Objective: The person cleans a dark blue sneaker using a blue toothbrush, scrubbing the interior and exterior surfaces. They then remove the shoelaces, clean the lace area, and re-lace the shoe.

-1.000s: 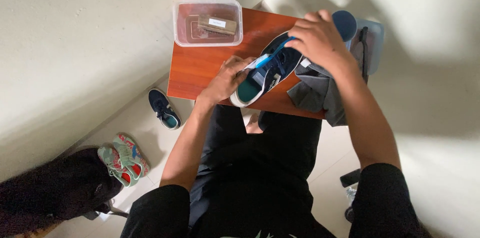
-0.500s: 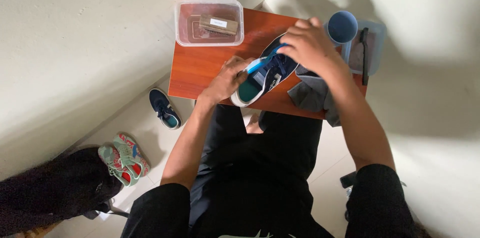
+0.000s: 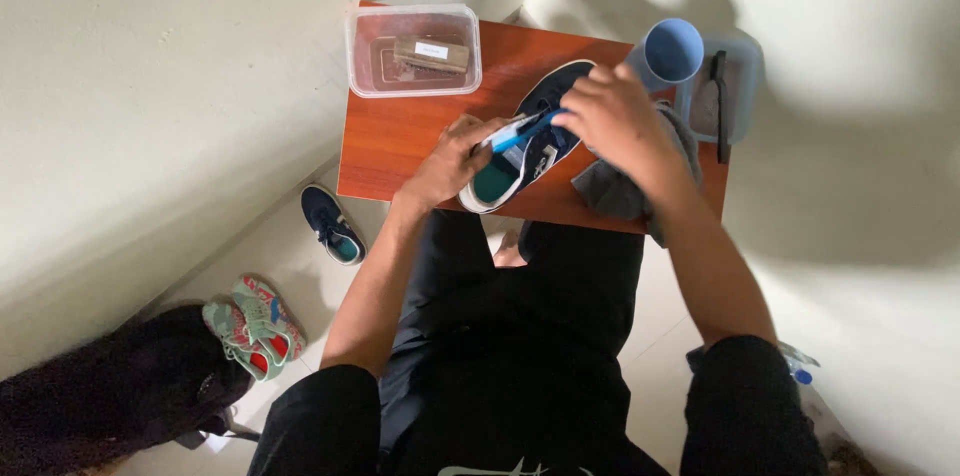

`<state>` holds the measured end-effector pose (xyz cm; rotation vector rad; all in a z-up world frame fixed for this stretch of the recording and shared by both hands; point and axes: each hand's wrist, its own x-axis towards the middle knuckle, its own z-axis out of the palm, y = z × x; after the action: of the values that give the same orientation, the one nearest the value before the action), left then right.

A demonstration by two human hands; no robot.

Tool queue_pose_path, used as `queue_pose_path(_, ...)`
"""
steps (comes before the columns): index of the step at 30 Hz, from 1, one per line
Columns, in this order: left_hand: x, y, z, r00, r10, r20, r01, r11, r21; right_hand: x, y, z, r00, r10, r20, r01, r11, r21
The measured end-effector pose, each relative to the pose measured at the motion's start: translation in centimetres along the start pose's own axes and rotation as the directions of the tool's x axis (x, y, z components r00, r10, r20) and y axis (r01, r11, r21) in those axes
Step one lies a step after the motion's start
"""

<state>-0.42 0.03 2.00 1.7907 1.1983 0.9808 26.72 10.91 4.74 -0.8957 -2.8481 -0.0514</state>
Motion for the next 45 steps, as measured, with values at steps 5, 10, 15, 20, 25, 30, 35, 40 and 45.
queue_pose_path(5,0.4,2.4,-0.7,1.0,-0.007,-0.027,0.005,0.997,-0.072,-4.4,-0.8,-1.0,0.984,0.154,-0.093,-0.155,0.988,-0.012)
queue_pose_path(10,0.9,2.0,-0.2,0.999,-0.026,-0.039,0.025,0.999,-0.041,-9.8,-0.7,-5.5,0.875,0.464,-0.137,-0.45,0.885,0.121)
queue_pose_path(15,3.9,5.1,2.2,1.0,0.003,-0.01,-0.001,0.981,0.193,-12.6,1.2,-8.7,0.715,0.69,-0.116,-0.688,0.723,0.059)
queue_pose_path(20,8.1,8.7,4.5,0.987,0.116,0.113,-0.142,0.954,0.263,-11.9,4.1,-10.1,0.634,0.772,0.045,-0.762,0.634,-0.135)
queue_pose_path(25,11.9,9.1,8.0,0.965,0.21,0.154,-0.253,0.896,0.365,-7.6,7.0,-8.0,0.659,0.734,0.164,-0.705,0.679,-0.207)
queue_pose_path(30,13.6,7.6,11.2,0.963,0.184,0.195,-0.259,0.833,0.49,-4.9,8.6,-4.2,0.784,0.615,0.085,-0.604,0.787,-0.123)
queue_pose_path(35,12.2,7.0,8.6,0.948,0.307,0.082,-0.311,0.848,0.429,-5.1,9.6,-7.1,0.739,0.632,0.233,-0.601,0.775,-0.196)
queue_pose_path(40,6.4,7.4,2.2,0.966,0.256,0.034,-0.25,0.9,0.358,-7.8,5.5,-12.9,0.628,0.732,0.264,-0.734,0.67,-0.111)
queue_pose_path(45,2.4,5.3,0.3,0.983,-0.183,0.021,0.153,0.87,0.468,-9.9,2.4,-12.2,0.587,0.805,0.088,-0.766,0.517,0.382)
